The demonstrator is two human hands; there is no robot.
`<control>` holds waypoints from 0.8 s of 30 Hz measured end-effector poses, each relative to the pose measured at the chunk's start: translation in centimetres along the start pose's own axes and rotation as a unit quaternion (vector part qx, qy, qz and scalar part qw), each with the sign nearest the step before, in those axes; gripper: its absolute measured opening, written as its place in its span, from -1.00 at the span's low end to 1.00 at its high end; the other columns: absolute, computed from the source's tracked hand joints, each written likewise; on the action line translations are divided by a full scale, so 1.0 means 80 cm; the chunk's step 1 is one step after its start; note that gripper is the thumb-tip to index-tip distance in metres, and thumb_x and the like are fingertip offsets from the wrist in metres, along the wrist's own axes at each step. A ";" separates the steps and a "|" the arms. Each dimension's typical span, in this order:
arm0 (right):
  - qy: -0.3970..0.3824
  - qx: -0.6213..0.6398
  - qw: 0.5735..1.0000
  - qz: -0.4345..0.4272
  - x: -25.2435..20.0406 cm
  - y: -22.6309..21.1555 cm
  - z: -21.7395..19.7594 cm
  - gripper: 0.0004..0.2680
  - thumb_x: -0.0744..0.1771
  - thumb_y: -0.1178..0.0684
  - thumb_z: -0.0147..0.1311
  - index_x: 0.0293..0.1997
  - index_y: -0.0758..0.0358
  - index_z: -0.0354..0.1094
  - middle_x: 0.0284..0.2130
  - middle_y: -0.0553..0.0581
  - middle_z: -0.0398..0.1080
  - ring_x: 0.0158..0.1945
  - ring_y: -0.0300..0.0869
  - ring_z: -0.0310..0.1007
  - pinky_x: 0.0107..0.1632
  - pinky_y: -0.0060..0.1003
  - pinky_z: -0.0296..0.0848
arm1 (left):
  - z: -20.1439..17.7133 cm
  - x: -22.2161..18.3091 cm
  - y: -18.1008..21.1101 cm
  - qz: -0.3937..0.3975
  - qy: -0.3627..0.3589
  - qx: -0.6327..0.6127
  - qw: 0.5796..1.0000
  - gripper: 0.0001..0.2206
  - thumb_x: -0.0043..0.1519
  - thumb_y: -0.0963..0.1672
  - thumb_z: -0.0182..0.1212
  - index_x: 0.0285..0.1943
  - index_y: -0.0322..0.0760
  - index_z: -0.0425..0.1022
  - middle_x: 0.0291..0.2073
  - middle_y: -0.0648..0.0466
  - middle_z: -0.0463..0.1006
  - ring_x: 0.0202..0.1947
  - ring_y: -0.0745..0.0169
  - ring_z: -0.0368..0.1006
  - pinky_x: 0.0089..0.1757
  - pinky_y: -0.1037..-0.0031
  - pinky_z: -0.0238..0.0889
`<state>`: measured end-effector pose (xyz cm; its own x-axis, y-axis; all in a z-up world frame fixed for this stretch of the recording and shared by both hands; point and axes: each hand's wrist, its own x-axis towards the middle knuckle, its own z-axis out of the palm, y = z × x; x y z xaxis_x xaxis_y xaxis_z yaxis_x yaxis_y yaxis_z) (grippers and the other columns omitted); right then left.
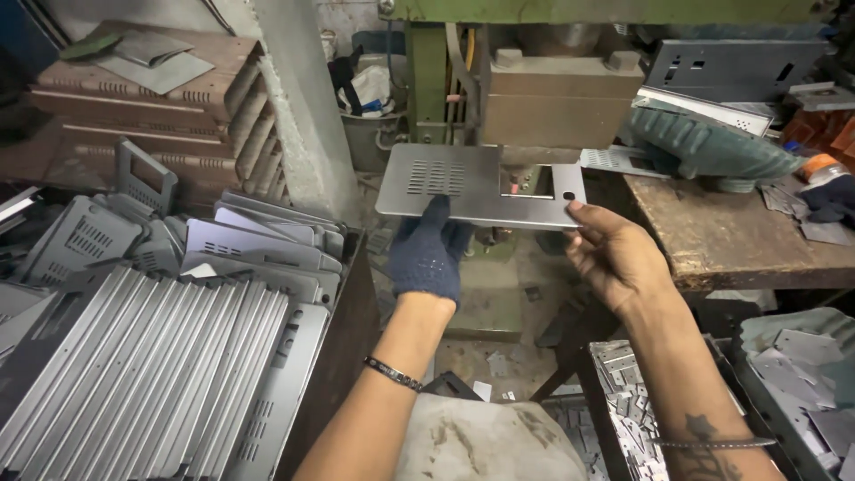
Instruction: Positioning small metal brackets onto a metal enclosure and using a spot welding machine to join them.
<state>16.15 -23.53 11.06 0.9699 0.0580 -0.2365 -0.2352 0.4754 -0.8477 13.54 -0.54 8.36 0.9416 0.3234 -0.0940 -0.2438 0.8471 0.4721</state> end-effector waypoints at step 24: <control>0.015 0.043 0.999 -0.025 -0.016 0.000 0.007 -0.91 0.33 0.16 0.21 -0.15 0.30 0.47 -0.35 -0.01 0.48 -0.38 -0.37 0.45 -0.35 -0.57 0.47 | -0.019 0.020 -0.006 -0.003 0.013 0.024 1.000 -0.73 0.15 -0.23 0.35 0.03 -0.20 0.55 -0.13 0.07 0.62 -0.22 0.17 0.56 -0.26 0.35 0.52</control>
